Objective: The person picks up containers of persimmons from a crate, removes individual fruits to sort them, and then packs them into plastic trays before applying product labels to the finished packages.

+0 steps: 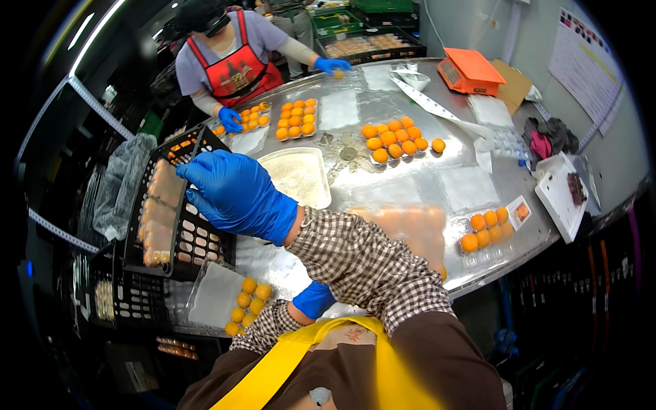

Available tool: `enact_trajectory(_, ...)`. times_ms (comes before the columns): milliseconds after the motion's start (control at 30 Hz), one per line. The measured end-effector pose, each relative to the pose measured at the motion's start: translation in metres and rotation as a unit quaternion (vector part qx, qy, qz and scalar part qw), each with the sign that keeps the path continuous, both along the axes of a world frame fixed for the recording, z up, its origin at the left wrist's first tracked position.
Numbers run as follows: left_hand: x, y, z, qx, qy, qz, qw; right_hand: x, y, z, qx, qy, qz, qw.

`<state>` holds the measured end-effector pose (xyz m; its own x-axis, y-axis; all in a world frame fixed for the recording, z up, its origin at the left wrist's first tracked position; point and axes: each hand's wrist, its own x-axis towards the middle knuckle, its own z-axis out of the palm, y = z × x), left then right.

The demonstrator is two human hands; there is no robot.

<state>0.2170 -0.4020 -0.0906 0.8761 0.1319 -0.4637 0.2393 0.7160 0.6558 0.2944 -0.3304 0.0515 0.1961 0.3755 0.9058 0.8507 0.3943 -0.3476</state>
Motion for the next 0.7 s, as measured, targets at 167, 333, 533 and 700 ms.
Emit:
enact_trajectory(167, -0.012, -0.005, -0.036, 0.012, -0.136, -0.059, 0.989, 0.027, -0.015, -0.011, -0.097, -0.081, -0.005, 0.992)
enact_trajectory(333, -0.021, -0.002, -0.017, 0.126, -0.101, -0.207, 0.965, 0.079, -0.08, -0.023, -0.202, -0.024, -0.036, 0.978)
enact_trajectory(533, -0.013, 0.02, 0.01, 0.222, -0.218, -0.384, 0.87, 0.102, -0.202, -0.045, -0.407, 0.357, 0.032, 0.84)
enact_trajectory(700, 0.001, 0.008, 0.026, 0.188, -0.468, -0.456, 0.734, 0.028, -0.292, -0.103, -0.43, 0.596, 0.176, 0.655)
